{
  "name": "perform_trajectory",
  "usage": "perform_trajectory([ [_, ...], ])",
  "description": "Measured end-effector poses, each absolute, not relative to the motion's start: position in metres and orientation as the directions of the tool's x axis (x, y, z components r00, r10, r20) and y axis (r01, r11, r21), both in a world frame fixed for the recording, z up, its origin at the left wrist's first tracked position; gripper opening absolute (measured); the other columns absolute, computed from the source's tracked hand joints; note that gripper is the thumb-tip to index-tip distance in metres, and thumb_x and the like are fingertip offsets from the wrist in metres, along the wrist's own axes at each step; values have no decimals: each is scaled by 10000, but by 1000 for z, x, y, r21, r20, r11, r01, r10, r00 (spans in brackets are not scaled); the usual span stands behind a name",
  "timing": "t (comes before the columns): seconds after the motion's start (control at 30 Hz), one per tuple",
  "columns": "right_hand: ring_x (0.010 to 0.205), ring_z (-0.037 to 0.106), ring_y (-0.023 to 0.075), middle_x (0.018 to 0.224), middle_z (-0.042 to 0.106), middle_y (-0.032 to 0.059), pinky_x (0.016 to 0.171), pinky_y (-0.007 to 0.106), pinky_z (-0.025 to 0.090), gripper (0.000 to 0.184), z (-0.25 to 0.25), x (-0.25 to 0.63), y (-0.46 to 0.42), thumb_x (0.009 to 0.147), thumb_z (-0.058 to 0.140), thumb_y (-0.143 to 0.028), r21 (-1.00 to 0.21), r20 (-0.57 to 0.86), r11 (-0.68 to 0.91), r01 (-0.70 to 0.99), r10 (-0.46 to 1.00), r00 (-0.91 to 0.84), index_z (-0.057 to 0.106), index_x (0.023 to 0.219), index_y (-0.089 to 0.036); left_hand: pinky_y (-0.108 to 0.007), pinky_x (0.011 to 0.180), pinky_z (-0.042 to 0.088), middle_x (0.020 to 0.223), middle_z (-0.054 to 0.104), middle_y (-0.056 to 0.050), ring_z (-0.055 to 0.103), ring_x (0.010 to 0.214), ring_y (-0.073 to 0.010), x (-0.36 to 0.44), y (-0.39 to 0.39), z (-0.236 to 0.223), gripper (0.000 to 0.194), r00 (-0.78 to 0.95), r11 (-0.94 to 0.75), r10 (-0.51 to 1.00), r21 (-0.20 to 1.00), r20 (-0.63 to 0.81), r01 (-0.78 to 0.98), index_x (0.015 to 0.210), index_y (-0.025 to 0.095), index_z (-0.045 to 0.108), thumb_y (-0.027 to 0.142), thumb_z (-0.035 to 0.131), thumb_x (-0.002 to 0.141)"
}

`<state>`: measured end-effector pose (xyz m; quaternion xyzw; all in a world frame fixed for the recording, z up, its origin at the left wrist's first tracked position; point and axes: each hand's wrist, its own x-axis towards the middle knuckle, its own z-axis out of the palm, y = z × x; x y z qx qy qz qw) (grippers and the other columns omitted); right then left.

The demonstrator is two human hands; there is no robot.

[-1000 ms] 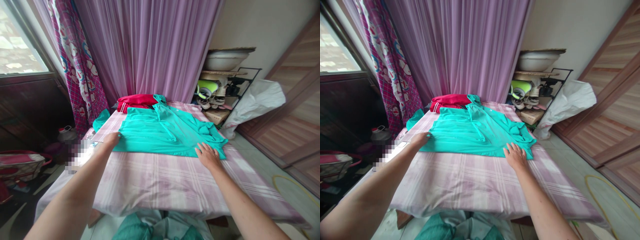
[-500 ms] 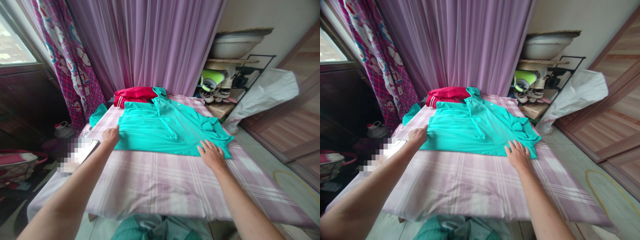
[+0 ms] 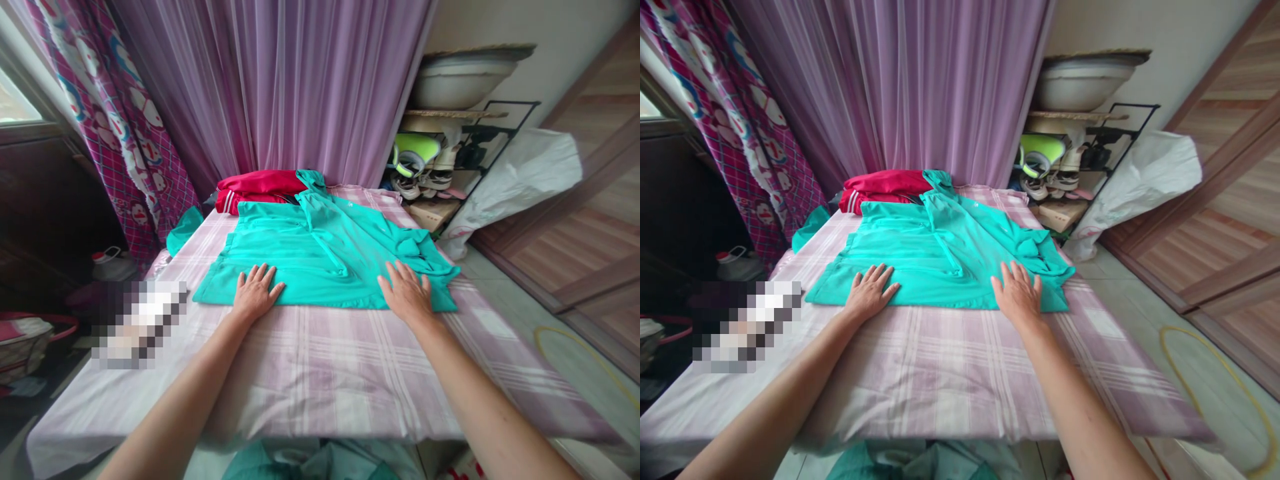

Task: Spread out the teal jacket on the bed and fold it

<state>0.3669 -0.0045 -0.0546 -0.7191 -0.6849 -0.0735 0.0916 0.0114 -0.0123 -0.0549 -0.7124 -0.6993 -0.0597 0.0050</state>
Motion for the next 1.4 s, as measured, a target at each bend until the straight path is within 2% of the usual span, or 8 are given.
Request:
perform_trajectory([
  [0.1, 1431, 314, 297, 1585, 349, 117, 1143, 560, 227, 586, -46, 328, 4, 1010, 207, -443, -80, 260, 84, 993, 964, -60, 384, 1517, -209, -544, 1186, 186, 1591, 352, -66, 261, 1481, -295, 11, -13, -54, 628, 17, -22, 996, 61, 91, 998, 1505, 279, 395, 591, 309, 966],
  [0.27, 1453, 289, 266, 1591, 341, 97, 1156, 566, 203, 607, -64, 287, 9, 1007, 227, -501, -92, 89, 210, 973, 975, -202, 348, 1531, -220, -534, 1184, 191, 1588, 359, -64, 268, 1478, -289, 12, -14, -56, 631, 18, -23, 995, 46, 97, 999, 1505, 285, 394, 598, 300, 965],
  [0.43, 1455, 294, 250, 1592, 338, 90, 1163, 554, 204, 592, -65, 287, 6, 1012, 237, -496, -104, 61, 202, 974, 979, -197, 351, 1529, -230, -534, 1183, 197, 1587, 360, -70, 272, 1477, -293, 12, -14, -55, 627, 18, -22, 995, 38, 103, 999, 1503, 275, 400, 588, 304, 968],
  [0.57, 1429, 344, 256, 1575, 375, 82, 1162, 551, 209, 555, -60, 315, 0, 1014, 268, -470, -79, 114, 193, 978, 976, -184, 382, 1514, -259, -546, 1176, 213, 1579, 371, -81, 281, 1473, -304, 12, -14, -54, 627, 25, -29, 993, 31, 111, 999, 1500, 261, 406, 579, 312, 968],
  [0.7, 1414, 369, 269, 1543, 430, 85, 1150, 579, 210, 509, -67, 375, -5, 1012, 299, -428, -6, 167, 32, 999, 985, -31, 459, 1467, -263, -550, 1170, 232, 1574, 380, -88, 294, 1468, -306, 10, -13, -56, 621, 45, -46, 991, 7, 129, 999, 1498, 249, 410, 566, 310, 974],
  [0.9, 1394, 403, 249, 1518, 467, 82, 1133, 466, 289, 480, -79, 425, -8, 1002, 340, -394, 58, 210, -3, 998, 978, -9, 528, 1416, -238, -564, 1165, 245, 1572, 380, -96, 297, 1467, -317, 11, -13, -56, 618, 47, -49, 988, 14, 146, 999, 1496, 232, 414, 552, 335, 973],
  [1.1, 1387, 408, 249, 1511, 478, 72, 1123, 474, 299, 490, -83, 420, -6, 992, 332, -399, 51, 221, -18, 999, 975, 6, 526, 1412, -239, -479, 1187, 257, 1565, 395, -77, 322, 1460, -268, -4, -19, -56, 571, 78, -86, 985, 44, 154, 995, 1482, 216, 435, 488, 329, 992],
  [1.4, 1368, 427, 252, 1489, 505, 65, 1109, 481, 312, 499, -93, 428, -2, 976, 311, -413, 36, 243, 0, 999, 970, -8, 546, 1391, -266, -535, 1179, 239, 1573, 390, -56, 310, 1461, -282, -78, -37, -56, 541, -142, 138, 980, 39, 136, 990, 1468, 268, 449, 491, 339, 988],
])
